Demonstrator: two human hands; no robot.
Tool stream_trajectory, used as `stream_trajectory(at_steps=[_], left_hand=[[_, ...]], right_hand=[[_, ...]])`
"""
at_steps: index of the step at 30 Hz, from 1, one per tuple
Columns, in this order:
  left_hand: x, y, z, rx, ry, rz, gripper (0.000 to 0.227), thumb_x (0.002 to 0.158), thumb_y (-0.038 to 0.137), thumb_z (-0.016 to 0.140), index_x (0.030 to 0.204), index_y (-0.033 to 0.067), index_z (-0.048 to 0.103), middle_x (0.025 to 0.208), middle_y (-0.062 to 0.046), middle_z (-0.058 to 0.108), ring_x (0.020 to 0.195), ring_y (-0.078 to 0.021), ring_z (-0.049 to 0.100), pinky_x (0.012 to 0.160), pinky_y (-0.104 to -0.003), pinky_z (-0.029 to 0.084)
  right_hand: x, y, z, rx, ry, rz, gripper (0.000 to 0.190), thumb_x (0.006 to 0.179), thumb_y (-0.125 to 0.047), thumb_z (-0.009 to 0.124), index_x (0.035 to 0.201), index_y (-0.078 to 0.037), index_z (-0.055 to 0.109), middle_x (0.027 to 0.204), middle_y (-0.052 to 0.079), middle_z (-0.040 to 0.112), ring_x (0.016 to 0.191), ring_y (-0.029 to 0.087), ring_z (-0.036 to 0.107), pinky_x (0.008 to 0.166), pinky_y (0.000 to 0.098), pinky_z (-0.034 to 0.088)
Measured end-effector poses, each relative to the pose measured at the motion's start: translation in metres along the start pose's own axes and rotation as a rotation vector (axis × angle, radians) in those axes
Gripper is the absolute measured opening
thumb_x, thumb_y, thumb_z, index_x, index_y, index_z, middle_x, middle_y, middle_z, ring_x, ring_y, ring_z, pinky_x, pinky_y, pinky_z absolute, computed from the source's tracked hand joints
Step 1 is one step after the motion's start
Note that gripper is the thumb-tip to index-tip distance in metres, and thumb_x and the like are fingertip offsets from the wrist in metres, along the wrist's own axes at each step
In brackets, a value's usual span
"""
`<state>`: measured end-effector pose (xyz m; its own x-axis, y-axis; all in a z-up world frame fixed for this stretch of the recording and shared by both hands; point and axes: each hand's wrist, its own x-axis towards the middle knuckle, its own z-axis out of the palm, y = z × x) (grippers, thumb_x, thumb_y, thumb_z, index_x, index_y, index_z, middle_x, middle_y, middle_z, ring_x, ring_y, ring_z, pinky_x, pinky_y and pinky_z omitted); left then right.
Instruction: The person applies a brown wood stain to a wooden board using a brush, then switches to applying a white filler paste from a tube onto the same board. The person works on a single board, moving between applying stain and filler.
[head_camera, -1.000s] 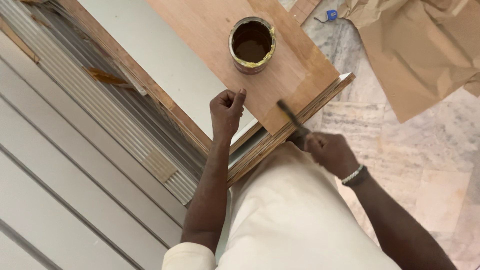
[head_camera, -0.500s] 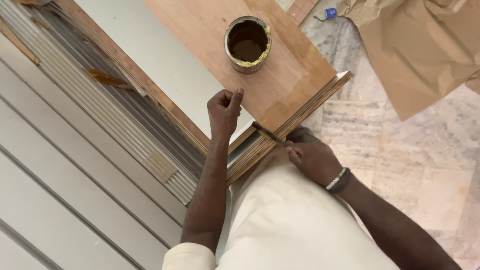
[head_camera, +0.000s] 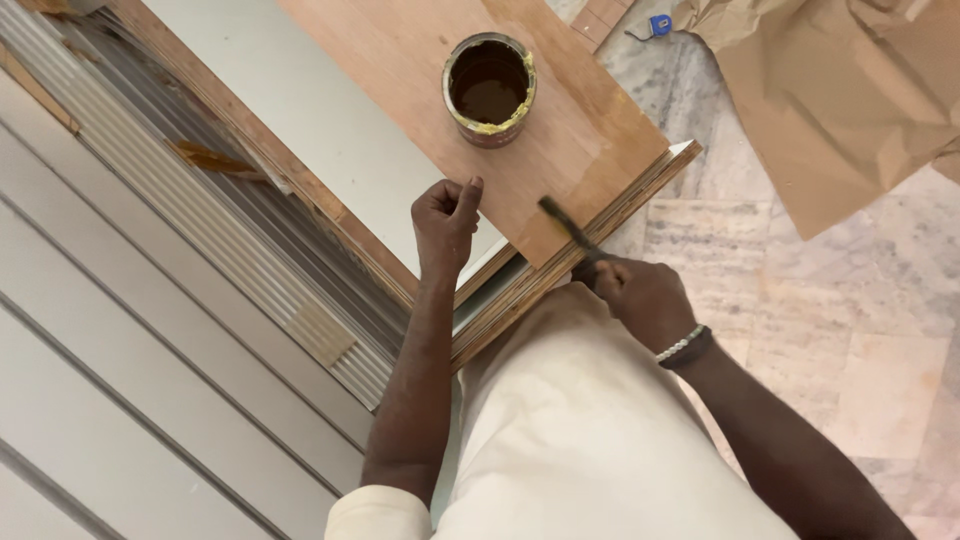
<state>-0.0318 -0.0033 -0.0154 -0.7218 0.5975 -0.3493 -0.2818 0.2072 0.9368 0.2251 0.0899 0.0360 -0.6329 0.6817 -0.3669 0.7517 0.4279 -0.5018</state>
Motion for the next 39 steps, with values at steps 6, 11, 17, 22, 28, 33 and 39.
stream_trajectory(at_steps=[6,11,17,22,28,33,39], left_hand=[[0.0,-0.002,-0.001,-0.02,-0.008,0.007,0.039,0.095,0.024,0.075,0.066,0.0089,0.056,0.055,0.002,0.054,0.048,-0.0042,0.048,0.045,-0.022,0.037],[0.0,-0.004,-0.002,-0.03,-0.013,0.023,0.039,0.096,0.025,0.075,0.067,0.0093,0.056,0.055,0.002,0.054,0.048,-0.0039,0.048,0.045,-0.021,0.038],[0.002,-0.006,0.0,-0.019,-0.011,0.026,0.039,0.096,0.024,0.076,0.066,0.0092,0.055,0.056,0.002,0.054,0.048,-0.004,0.048,0.045,-0.021,0.037],[0.001,-0.002,0.0,-0.001,0.001,0.024,0.041,0.095,0.025,0.076,0.065,0.0092,0.054,0.055,0.002,0.053,0.047,-0.0041,0.048,0.044,-0.022,0.037],[0.002,-0.001,0.0,-0.031,-0.008,0.013,0.04,0.095,0.024,0.076,0.065,0.0093,0.056,0.055,0.002,0.054,0.048,-0.0041,0.048,0.045,-0.022,0.037],[0.001,0.002,0.0,-0.008,-0.005,-0.003,0.039,0.095,0.025,0.076,0.065,0.0095,0.056,0.055,0.002,0.054,0.047,-0.004,0.047,0.045,-0.022,0.036],[0.002,0.0,0.001,0.015,0.008,0.007,0.041,0.095,0.024,0.076,0.064,0.0094,0.054,0.054,0.002,0.053,0.047,-0.0038,0.047,0.044,-0.022,0.035]], right_hand=[[-0.009,0.0,0.015,0.059,-0.059,-0.237,0.043,0.103,-0.035,0.053,0.074,-0.006,0.066,0.058,0.014,0.062,0.053,0.033,0.06,0.054,0.0455,0.05],[-0.001,0.014,-0.001,0.447,-0.149,0.115,0.041,0.1,-0.034,0.051,0.075,-0.005,0.069,0.057,0.014,0.065,0.048,0.029,0.059,0.045,0.0434,0.049],[0.008,0.017,-0.011,0.125,0.052,0.059,0.045,0.106,-0.037,0.052,0.08,-0.005,0.071,0.06,0.013,0.064,0.051,0.026,0.062,0.054,0.0418,0.052],[0.002,0.002,0.011,-0.095,0.074,-0.047,0.035,0.1,-0.037,0.055,0.093,-0.009,0.074,0.056,0.016,0.063,0.05,0.034,0.063,0.052,0.0471,0.052],[-0.013,0.006,0.021,-0.053,0.145,-0.418,0.046,0.105,-0.04,0.052,0.071,-0.013,0.065,0.071,0.014,0.064,0.06,0.031,0.063,0.054,0.0427,0.051],[-0.01,0.023,-0.007,0.38,-0.276,0.036,0.045,0.098,-0.039,0.051,0.073,-0.009,0.072,0.051,0.005,0.063,0.043,0.018,0.06,0.044,0.0386,0.05],[0.013,0.023,-0.021,0.153,-0.023,0.169,0.048,0.104,-0.037,0.051,0.076,-0.003,0.068,0.056,0.012,0.061,0.048,0.023,0.06,0.052,0.0392,0.049]])
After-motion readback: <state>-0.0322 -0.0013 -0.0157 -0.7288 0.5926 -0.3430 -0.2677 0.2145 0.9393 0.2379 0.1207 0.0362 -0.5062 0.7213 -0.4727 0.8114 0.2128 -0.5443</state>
